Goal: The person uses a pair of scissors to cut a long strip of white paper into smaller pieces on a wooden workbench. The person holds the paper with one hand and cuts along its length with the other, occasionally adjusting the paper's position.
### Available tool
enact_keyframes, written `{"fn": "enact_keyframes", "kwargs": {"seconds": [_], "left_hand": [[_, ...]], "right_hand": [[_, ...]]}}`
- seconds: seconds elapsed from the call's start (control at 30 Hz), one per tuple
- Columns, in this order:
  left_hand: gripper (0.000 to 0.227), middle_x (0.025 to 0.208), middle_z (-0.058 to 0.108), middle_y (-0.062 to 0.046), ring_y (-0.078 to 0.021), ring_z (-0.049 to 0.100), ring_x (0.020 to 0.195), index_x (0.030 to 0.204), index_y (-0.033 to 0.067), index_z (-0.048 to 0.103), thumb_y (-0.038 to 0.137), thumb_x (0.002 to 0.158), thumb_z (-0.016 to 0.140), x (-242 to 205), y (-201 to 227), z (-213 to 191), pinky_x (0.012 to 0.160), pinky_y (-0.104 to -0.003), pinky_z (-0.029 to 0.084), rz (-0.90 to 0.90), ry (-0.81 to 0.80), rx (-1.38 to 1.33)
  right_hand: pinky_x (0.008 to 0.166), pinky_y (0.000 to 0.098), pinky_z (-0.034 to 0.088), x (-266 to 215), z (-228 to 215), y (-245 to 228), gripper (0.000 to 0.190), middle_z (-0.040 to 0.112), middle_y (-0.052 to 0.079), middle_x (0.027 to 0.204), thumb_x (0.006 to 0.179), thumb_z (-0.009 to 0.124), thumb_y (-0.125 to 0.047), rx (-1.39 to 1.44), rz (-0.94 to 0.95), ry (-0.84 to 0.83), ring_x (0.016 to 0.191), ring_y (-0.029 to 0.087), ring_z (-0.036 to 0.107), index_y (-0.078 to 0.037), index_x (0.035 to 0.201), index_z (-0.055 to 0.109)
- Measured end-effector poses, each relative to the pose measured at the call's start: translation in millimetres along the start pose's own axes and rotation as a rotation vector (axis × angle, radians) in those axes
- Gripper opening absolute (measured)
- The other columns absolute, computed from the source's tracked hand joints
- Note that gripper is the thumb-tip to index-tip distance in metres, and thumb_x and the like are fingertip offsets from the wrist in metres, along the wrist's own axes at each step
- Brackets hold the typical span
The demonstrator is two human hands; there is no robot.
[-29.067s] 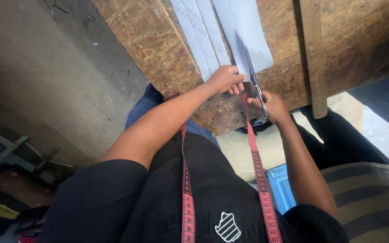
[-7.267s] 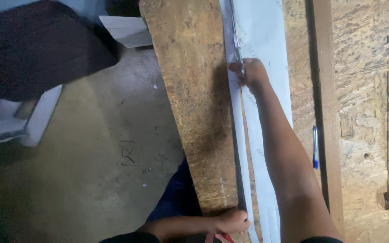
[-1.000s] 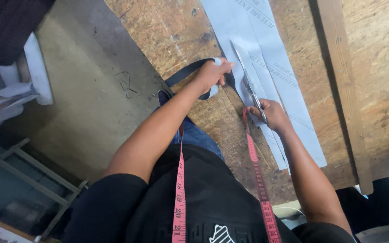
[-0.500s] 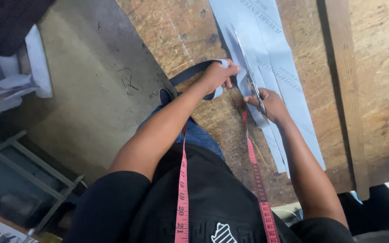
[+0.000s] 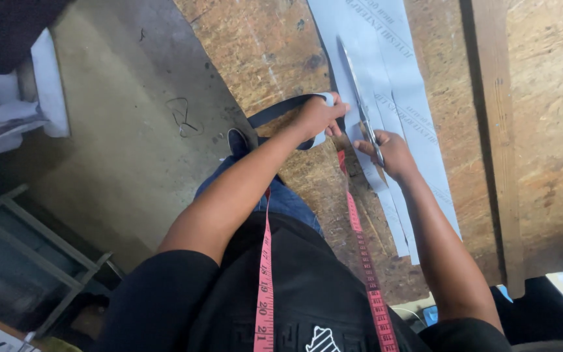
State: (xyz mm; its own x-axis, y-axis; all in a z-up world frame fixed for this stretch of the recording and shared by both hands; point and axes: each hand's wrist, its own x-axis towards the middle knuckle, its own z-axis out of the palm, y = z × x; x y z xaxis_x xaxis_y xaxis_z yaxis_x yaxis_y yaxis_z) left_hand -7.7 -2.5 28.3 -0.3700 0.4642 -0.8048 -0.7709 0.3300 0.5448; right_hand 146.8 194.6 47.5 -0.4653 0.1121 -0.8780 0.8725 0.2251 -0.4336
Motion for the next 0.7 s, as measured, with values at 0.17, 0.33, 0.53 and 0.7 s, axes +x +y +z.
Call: {"fn": "enact_keyframes", "kwargs": {"seconds": [0.17, 0.33, 0.53, 0.7], "left_hand": [[0.025, 0.072, 0.072, -0.023, -0.0337, 0.079, 0.057, 0.092, 0.0007, 0.065, 0.026, 0.093, 0.07, 9, -10, 1, 0.045, -0.032, 0.065, 0.02, -0.043, 0.019], [0.025, 0.081, 0.072, -0.025, -0.0367, 0.08, 0.062, 0.098, -0.0003, 0.065, 0.024, 0.095, 0.068, 3, -4, 1, 0.049, -0.034, 0.068, 0.013, -0.045, 0.0], [0.025, 0.086, 0.072, -0.027, -0.041, 0.081, 0.068, 0.101, -0.001, 0.065, 0.023, 0.096, 0.068, 12, -18, 1, 0.051, -0.04, 0.07, 0.025, -0.067, -0.022], [0.026, 0.087, 0.074, -0.03, -0.042, 0.081, 0.069, 0.102, -0.0021, 0.064, 0.023, 0.097, 0.067, 7, -7, -4, 0.051, -0.04, 0.069, 0.03, -0.074, -0.026]], "right_hand": [[0.066, 0.0303, 0.046, 1, -5, -36, 0.048, 0.063, 0.005, 0.06, 0.085, 0.094, -0.057, 0.024, -0.064, 0.03, 0.062, 0.019, 0.064, -0.015, 0.085, 0.072], [0.068, 0.0337, 0.045, 17, -4, -24, 0.05, 0.063, 0.006, 0.063, 0.083, 0.095, -0.061, -0.023, -0.061, 0.051, 0.065, 0.022, 0.062, -0.017, 0.087, 0.073], [0.058, 0.0295, 0.046, -1, -2, -47, 0.049, 0.062, 0.006, 0.056, 0.089, 0.093, -0.055, -0.014, -0.028, 0.047, 0.056, 0.021, 0.067, -0.012, 0.081, 0.07], [0.058, 0.03, 0.048, 12, -9, -61, 0.048, 0.063, 0.008, 0.056, 0.089, 0.092, -0.052, -0.03, -0.038, 0.024, 0.057, 0.022, 0.068, -0.01, 0.08, 0.07]]}}
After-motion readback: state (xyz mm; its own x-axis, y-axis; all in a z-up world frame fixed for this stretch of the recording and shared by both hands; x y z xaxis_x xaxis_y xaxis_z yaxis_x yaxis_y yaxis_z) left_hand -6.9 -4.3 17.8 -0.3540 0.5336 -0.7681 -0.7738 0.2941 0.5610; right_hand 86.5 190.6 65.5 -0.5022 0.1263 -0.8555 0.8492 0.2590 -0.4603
